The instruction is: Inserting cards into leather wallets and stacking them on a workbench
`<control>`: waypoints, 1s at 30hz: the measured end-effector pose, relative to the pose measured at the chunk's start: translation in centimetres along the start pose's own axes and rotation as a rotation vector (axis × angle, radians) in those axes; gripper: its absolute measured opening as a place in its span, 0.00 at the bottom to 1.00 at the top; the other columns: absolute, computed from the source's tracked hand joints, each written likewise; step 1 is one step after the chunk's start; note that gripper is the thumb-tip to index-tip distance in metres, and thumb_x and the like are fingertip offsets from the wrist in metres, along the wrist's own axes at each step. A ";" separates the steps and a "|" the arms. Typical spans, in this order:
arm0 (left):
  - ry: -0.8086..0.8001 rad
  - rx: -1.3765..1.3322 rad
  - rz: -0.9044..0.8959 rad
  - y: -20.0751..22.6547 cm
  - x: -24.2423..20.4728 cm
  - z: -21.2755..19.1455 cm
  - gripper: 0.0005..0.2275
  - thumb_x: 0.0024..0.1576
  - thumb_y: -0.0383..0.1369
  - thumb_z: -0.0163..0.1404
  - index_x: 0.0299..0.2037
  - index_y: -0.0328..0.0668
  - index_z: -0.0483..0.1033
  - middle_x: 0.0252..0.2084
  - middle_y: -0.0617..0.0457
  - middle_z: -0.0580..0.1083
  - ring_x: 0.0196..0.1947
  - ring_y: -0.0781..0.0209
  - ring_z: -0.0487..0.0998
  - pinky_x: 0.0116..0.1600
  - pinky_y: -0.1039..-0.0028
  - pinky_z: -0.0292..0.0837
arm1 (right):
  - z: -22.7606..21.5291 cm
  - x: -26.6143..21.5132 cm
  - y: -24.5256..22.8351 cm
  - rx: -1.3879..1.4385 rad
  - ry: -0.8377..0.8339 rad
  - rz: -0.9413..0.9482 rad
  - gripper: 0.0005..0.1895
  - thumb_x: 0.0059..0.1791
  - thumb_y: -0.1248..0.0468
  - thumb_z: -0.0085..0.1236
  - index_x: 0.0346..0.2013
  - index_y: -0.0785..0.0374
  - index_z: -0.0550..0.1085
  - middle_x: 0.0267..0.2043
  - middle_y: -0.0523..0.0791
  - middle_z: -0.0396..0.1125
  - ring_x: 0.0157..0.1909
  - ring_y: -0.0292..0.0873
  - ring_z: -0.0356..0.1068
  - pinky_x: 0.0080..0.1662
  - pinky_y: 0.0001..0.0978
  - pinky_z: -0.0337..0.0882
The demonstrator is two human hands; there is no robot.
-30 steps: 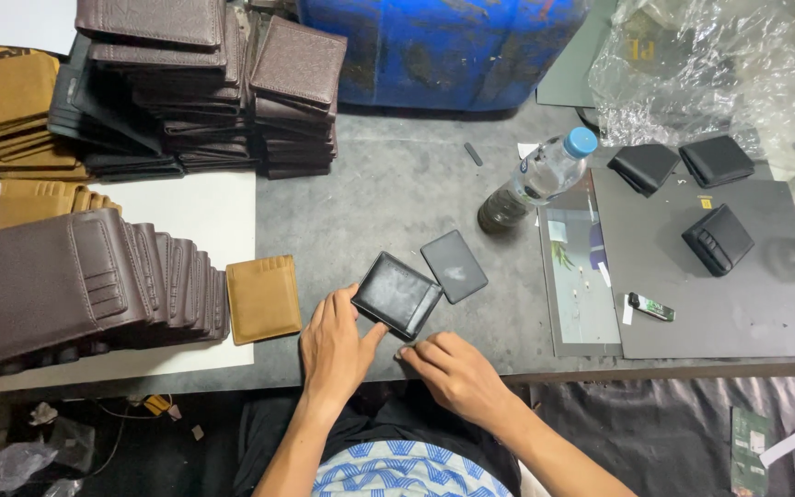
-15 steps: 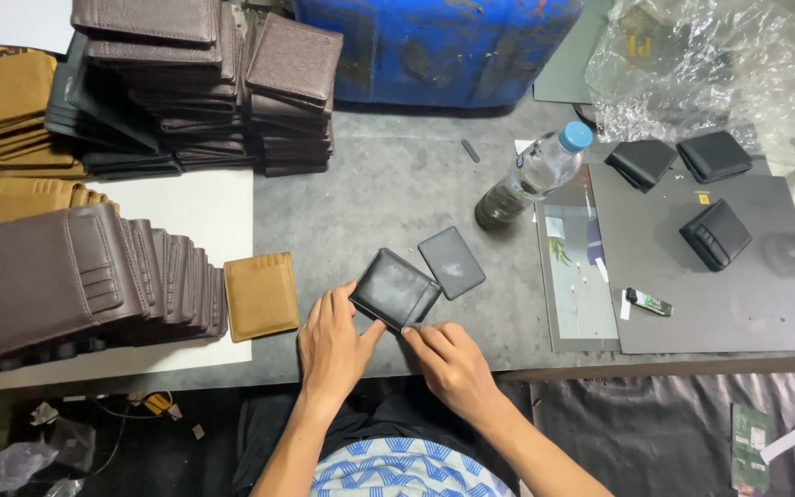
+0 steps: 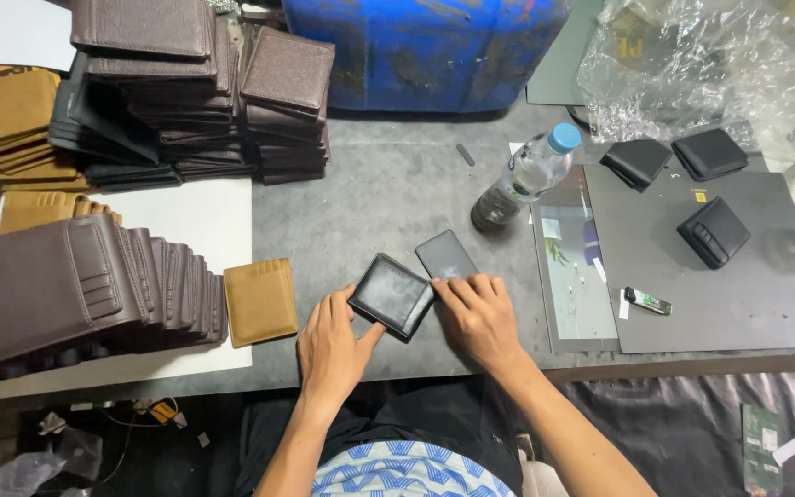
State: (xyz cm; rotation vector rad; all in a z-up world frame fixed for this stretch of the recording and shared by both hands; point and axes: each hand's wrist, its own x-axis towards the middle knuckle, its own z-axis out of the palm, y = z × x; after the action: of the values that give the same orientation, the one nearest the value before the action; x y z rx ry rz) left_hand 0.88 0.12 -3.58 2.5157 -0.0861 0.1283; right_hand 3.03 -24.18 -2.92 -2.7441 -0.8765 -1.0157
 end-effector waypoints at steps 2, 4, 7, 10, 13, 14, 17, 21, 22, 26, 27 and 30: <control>0.006 0.003 -0.004 -0.1 0.0 0.1 0.29 0.44 0.41 0.67 0.55 0.45 0.71 0.36 0.56 0.70 0.43 0.52 0.77 0.45 0.60 0.76 | -0.1 0.0 -1.5 0.050 0.000 0.031 0.11 0.48 0.69 0.57 0.43 0.60 0.79 0.36 0.44 0.70 0.36 0.46 0.65 0.39 0.37 0.64; 0.010 0.003 -0.002 -0.2 0.0 0.3 0.28 0.44 0.41 0.67 0.54 0.45 0.71 0.36 0.56 0.70 0.43 0.52 0.77 0.45 0.60 0.76 | -1.2 0.1 -3.4 0.095 -0.002 0.066 0.12 0.47 0.70 0.57 0.44 0.61 0.79 0.36 0.45 0.70 0.36 0.47 0.65 0.39 0.38 0.64; 0.071 0.003 0.030 -0.5 0.0 0.6 0.27 0.49 0.46 0.66 0.54 0.46 0.72 0.35 0.60 0.70 0.41 0.58 0.77 0.42 0.66 0.72 | -3.4 0.3 -6.3 0.411 -0.100 0.051 0.11 0.54 0.72 0.53 0.50 0.76 0.72 0.45 0.52 0.71 0.34 0.50 0.60 0.35 0.41 0.59; 0.065 0.018 0.033 -0.6 -0.1 0.6 0.27 0.47 0.42 0.67 0.54 0.45 0.71 0.36 0.60 0.71 0.42 0.57 0.77 0.42 0.66 0.72 | -4.0 -0.2 -6.9 0.449 -0.109 0.011 0.10 0.54 0.69 0.49 0.49 0.68 0.74 0.42 0.47 0.70 0.33 0.49 0.58 0.35 0.40 0.56; 0.036 0.006 0.033 0.0 -0.3 0.2 0.27 0.49 0.43 0.64 0.57 0.44 0.71 0.37 0.59 0.70 0.43 0.57 0.76 0.42 0.64 0.72 | -4.4 -0.7 -7.4 0.555 -0.057 0.029 0.11 0.52 0.72 0.50 0.48 0.66 0.75 0.38 0.46 0.70 0.33 0.47 0.61 0.36 0.37 0.56; 0.022 0.002 0.015 0.3 -0.5 0.0 0.29 0.50 0.43 0.63 0.61 0.44 0.69 0.40 0.56 0.71 0.45 0.53 0.75 0.44 0.62 0.72 | -4.4 -1.0 -7.5 0.584 0.005 0.167 0.11 0.51 0.73 0.51 0.46 0.64 0.76 0.38 0.46 0.70 0.34 0.47 0.63 0.37 0.37 0.58; -0.017 0.082 0.053 1.7 -0.4 -1.3 0.39 0.45 0.41 0.64 0.68 0.45 0.60 0.53 0.48 0.66 0.52 0.46 0.70 0.52 0.57 0.71 | -5.0 -1.4 -7.9 0.609 0.127 0.498 0.13 0.48 0.75 0.53 0.42 0.62 0.80 0.37 0.45 0.73 0.36 0.44 0.68 0.41 0.32 0.66; -0.282 0.327 0.478 2.8 2.6 -2.7 0.47 0.38 0.41 0.70 0.71 0.53 0.58 0.75 0.45 0.52 0.71 0.36 0.53 0.66 0.42 0.53 | -6.4 -2.0 -8.1 0.645 0.221 0.907 0.11 0.48 0.75 0.55 0.39 0.62 0.82 0.35 0.43 0.76 0.38 0.39 0.73 0.45 0.27 0.72; -0.282 0.329 0.477 2.8 3.6 -2.0 0.47 0.38 0.41 0.70 0.71 0.53 0.58 0.75 0.45 0.52 0.71 0.36 0.53 0.66 0.42 0.53 | -6.6 -2.4 -8.5 0.647 0.221 0.907 0.11 0.48 0.75 0.55 0.39 0.62 0.82 0.35 0.43 0.76 0.38 0.39 0.73 0.45 0.27 0.72; -0.444 0.378 0.713 3.2 7.8 0.2 0.49 0.30 0.48 0.74 0.66 0.53 0.64 0.68 0.50 0.61 0.67 0.44 0.59 0.68 0.45 0.52 | -7.2 -3.1 -9.1 0.736 0.191 1.173 0.12 0.47 0.74 0.55 0.37 0.62 0.84 0.36 0.43 0.77 0.37 0.36 0.75 0.43 0.23 0.72; -0.509 0.398 0.737 3.3 8.8 0.4 0.49 0.28 0.53 0.75 0.64 0.53 0.67 0.61 0.53 0.67 0.60 0.51 0.66 0.64 0.50 0.57 | -7.4 -3.2 -9.2 0.763 0.185 1.237 0.12 0.46 0.74 0.55 0.36 0.63 0.84 0.35 0.43 0.77 0.37 0.35 0.74 0.42 0.23 0.70; -0.473 0.260 0.829 3.4 9.6 -0.2 0.37 0.32 0.53 0.65 0.52 0.43 0.72 0.49 0.47 0.72 0.52 0.48 0.73 0.60 0.60 0.62 | -7.7 -3.9 -8.7 0.794 0.193 1.377 0.11 0.47 0.73 0.55 0.38 0.65 0.85 0.35 0.42 0.75 0.37 0.35 0.72 0.40 0.22 0.69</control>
State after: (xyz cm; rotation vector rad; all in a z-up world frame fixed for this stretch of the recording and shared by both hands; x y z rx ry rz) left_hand 10.08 -2.86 -0.38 2.5446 -1.3712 -0.1383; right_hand -8.49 -20.91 -0.30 -1.7713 0.5607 -0.4216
